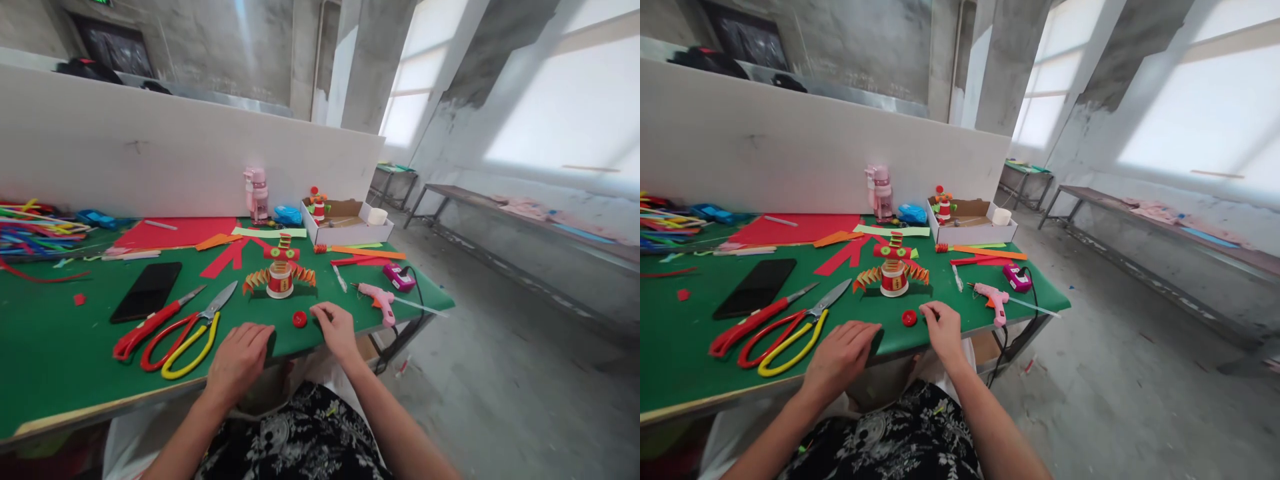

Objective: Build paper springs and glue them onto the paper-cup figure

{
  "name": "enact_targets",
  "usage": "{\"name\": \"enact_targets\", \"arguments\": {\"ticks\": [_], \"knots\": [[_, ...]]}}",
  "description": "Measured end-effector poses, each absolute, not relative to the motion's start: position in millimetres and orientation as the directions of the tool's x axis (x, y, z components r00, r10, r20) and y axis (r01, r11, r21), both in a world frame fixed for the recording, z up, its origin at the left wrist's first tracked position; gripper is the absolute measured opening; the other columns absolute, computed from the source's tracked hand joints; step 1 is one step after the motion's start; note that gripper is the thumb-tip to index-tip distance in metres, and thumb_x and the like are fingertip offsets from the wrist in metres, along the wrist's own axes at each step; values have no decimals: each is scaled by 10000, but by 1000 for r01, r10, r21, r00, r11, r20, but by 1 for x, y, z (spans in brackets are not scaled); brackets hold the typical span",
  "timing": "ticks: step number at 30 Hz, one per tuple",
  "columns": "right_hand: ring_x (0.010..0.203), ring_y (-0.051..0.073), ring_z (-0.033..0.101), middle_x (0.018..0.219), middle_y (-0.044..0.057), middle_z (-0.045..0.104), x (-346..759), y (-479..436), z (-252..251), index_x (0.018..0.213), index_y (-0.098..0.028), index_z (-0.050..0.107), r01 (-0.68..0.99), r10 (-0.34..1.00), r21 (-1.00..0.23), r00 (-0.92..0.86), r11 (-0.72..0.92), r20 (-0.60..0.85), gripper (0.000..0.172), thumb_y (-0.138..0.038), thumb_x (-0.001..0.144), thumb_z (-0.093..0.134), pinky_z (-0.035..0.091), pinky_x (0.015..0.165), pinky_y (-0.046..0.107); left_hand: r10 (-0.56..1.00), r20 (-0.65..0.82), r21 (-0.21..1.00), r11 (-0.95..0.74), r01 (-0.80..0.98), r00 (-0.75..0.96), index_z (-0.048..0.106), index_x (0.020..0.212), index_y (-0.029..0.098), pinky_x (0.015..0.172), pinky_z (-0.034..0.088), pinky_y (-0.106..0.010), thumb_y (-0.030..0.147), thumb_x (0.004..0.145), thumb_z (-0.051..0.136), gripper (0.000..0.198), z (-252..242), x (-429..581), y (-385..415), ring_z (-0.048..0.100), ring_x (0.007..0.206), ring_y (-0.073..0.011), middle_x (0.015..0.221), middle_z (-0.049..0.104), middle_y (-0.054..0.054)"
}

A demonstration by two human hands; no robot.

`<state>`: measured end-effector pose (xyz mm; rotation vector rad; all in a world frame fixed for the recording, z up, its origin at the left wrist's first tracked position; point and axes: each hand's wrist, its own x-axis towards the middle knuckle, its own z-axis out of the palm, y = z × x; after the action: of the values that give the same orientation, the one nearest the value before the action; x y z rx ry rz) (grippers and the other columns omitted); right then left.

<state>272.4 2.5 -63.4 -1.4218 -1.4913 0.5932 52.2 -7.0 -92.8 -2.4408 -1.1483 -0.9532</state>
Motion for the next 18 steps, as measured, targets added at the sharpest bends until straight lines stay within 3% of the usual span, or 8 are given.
{"name": "enact_targets", "arguments": {"ticks": [3, 5, 8, 11, 14, 16, 18], "knots": [[939, 244, 645, 999, 85, 728, 265, 5, -67, 1024, -215, 713, 566, 951, -792, 41, 231, 306, 246, -374, 883, 589, 486, 871, 377, 596, 657, 45, -643, 765, 462, 668, 1038, 174, 744, 471, -366, 110, 915, 413, 290, -92, 52, -8, 636, 870, -235, 927, 731, -93], [1014, 283, 610, 1072, 118, 700, 259, 8, -65, 1124, -194, 684, 684, 954, -690, -25, 234, 299, 399, -413, 792, 718, 462, 916, 420, 602, 650, 44, -639, 768, 463, 670, 1039, 177, 746, 470, -366, 115, 916, 408, 296, -92, 52, -8, 635, 871, -235, 927, 730, -93], [1004, 295, 587, 1030, 122, 685, 252, 9, -61, 1010, -189, 713, 811, 961, -542, -89, 222, 261, 343, -402, 750, 777, 449, 901, 437, 611, 640, 42, -633, 773, 465, 668, 1046, 170, 746, 469, -372, 122, 918, 408, 294, -91, 51, -8, 632, 879, -240, 935, 730, -96], [958, 267, 591, 958, 95, 681, 251, 6, -61, 897, -203, 720, 790, 960, -571, -77, 224, 270, 181, -327, 774, 767, 453, 883, 418, 612, 635, 49, -641, 766, 472, 670, 1035, 160, 733, 467, -371, 125, 924, 409, 285, -90, 51, -8, 631, 866, -239, 930, 731, -94], [949, 235, 613, 982, 69, 683, 253, 2, -61, 955, -226, 716, 541, 961, -807, -6, 237, 278, 222, -289, 750, 773, 483, 879, 383, 627, 632, 84, -640, 764, 456, 678, 1028, 169, 716, 467, -364, 147, 931, 410, 286, -89, 50, -8, 632, 845, -232, 918, 728, -89], [902, 208, 640, 979, 43, 690, 253, -3, -58, 1015, -244, 705, 217, 983, -960, 6, 179, 184, 291, -313, 739, 766, 518, 849, 359, 645, 623, 115, -634, 765, 442, 680, 1032, 176, 711, 469, -354, 165, 936, 402, 295, -89, 50, -8, 630, 841, -226, 909, 724, -89], [856, 185, 665, 979, 26, 699, 252, -9, -54, 1040, -250, 691, -126, 997, -991, -58, 45, 53, 339, -346, 725, 771, 543, 839, 352, 656, 617, 135, -633, 762, 436, 681, 1033, 178, 711, 469, -344, 174, 940, 394, 302, -89, 50, -8, 628, 838, -220, 894, 721, -89]]}}
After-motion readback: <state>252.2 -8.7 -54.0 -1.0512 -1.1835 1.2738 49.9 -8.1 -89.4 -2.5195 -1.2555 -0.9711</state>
